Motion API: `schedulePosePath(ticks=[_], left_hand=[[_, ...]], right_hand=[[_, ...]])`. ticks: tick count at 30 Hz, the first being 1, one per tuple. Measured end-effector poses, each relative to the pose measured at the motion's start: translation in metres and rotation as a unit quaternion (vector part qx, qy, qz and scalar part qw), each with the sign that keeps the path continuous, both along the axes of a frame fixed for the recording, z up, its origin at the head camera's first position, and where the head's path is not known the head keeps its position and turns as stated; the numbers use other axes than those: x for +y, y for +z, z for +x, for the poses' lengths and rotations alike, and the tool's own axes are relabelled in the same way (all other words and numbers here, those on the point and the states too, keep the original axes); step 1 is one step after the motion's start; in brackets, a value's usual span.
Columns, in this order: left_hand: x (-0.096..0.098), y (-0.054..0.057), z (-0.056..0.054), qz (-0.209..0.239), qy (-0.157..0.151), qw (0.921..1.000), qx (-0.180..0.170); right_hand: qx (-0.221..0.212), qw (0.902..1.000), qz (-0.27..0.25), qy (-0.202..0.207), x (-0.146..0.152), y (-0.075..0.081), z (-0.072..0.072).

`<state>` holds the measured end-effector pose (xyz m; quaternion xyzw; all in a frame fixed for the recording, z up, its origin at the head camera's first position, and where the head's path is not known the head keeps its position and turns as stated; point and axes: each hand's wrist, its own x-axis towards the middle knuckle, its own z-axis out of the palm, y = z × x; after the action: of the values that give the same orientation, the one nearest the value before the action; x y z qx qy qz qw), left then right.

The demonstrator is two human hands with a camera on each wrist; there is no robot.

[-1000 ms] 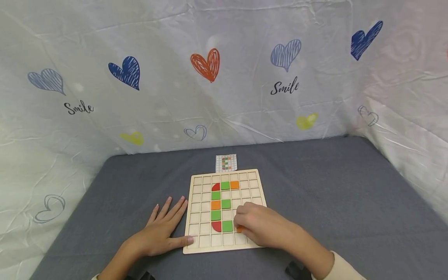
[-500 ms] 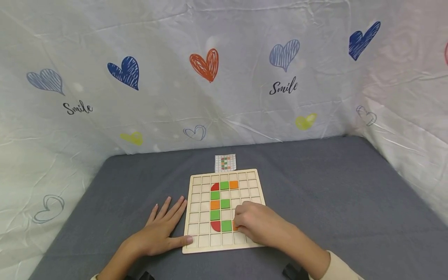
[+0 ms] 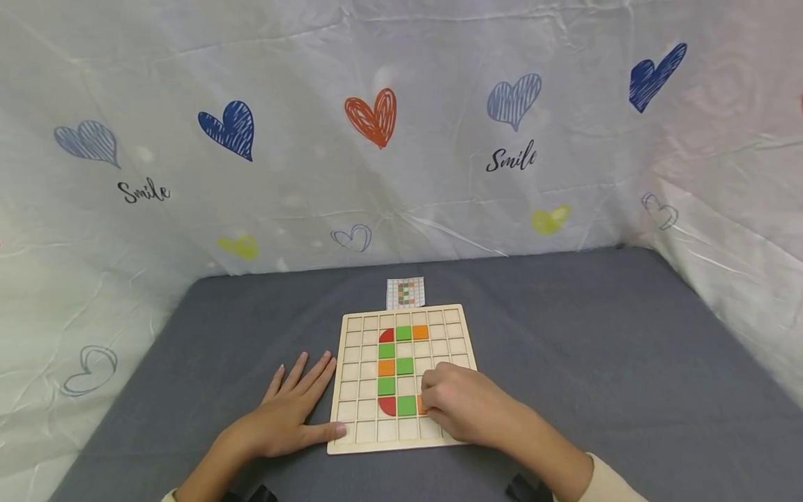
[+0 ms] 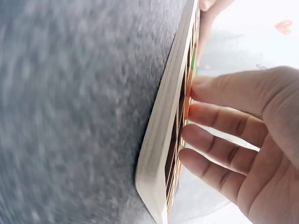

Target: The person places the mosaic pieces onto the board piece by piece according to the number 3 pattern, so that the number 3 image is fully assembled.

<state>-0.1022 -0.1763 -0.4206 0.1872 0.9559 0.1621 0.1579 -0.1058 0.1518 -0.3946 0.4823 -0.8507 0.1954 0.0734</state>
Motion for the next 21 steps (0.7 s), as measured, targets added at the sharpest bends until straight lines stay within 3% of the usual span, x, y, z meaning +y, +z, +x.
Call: schedulePosePath(ticks=[5, 10, 17, 21], left_hand=[[0.0, -0.001, -0.002, -0.003, 0.003, 1.0, -0.008], [-0.001, -0.007, -0.001, -0.002, 0.0, 1.0, -0.006], [0.0, 0.004, 0.0, 0.008, 0.002, 0.9999, -0.01], [-0.001, 0.003, 0.001, 0.011, 0.001, 0.9999, -0.013]], right_hand=[[-0.021, 0.9995, 0.023, -0.004, 0.001, 0.003, 0.003], [-0.004, 0.9995, 0.028, -0.012, -0.001, 0.001, 0.007], [0.014, 0.9997, 0.016, -0.008, -0.002, -0.003, 0.002], [0.007, 0.9998, 0.017, 0.001, 0.001, -0.002, -0.001]])
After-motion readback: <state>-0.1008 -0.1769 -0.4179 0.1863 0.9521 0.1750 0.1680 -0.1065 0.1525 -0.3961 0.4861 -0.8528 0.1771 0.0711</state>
